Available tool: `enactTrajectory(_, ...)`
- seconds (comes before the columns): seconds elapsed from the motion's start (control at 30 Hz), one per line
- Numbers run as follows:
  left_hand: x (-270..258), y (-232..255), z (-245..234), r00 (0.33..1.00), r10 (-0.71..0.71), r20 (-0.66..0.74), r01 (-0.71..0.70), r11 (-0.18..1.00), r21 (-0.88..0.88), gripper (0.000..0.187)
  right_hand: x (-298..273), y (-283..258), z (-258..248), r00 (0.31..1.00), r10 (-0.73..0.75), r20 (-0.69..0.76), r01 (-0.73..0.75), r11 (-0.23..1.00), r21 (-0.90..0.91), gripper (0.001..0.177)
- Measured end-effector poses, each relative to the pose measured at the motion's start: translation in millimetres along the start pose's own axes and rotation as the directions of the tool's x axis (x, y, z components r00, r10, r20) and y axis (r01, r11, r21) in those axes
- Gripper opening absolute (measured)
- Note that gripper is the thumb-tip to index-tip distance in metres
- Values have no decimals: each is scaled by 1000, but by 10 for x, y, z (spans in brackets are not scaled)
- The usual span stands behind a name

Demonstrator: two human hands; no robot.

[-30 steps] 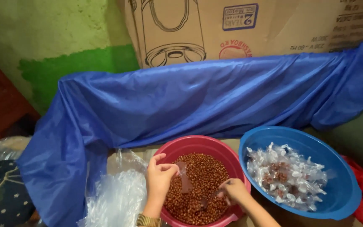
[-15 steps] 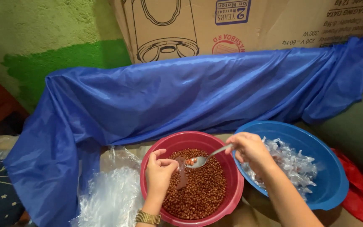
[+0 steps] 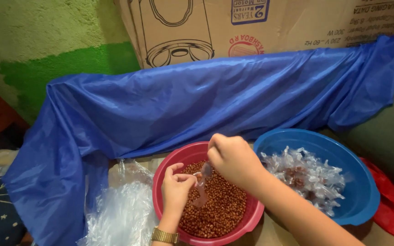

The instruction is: Scooping peanuts from a bowl into small plastic bags using a spoon and organizing them.

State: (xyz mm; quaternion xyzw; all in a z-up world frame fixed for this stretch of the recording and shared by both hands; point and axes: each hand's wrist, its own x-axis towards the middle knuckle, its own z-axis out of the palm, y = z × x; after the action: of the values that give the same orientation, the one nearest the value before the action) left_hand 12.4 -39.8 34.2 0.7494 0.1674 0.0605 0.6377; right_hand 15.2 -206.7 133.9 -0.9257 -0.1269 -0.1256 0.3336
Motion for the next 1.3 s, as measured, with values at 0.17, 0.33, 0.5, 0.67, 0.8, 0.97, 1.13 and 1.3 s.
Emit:
enactTrajectory(0.17,205,-226,-12,998,45,-40,-47,996,-76,52,-104,450,208,997,-27,-71,23,998,-60,16)
enactTrajectory(0.33,248,-192,-75,992,91,-88,-108,970,-216,52,-392,1583,1211,993,51,107,-16,952,-305,14)
enactTrajectory(0.5,238,-197,-120,994,73,-80,-88,975,-203,50,-501,1861,1296,695,564,446,-662,744,91,20)
enactTrajectory(0.67,205,-150,-117,997,56,-62,-70,964,-257,52,-395,1908,941,601,619,505,-798,432,420,25)
enactTrajectory(0.8,205,-171,-96,997,53,-47,-64,959,-276,51,-276,2005,753,746,497,443,-657,442,611,20)
enactTrajectory(0.97,168,-124,-86,997,51,-58,-63,969,-237,52,-160,1407,200,801,486,351,-575,457,679,21)
enactTrajectory(1.13,70,-31,-117,998,37,-56,-46,984,-170,52,-38,1087,-74,862,441,249,-468,505,725,23)
enactTrajectory(1.3,9,28,-115,999,39,-18,-40,996,-82,52,174,908,-60,896,417,153,-406,630,662,21)
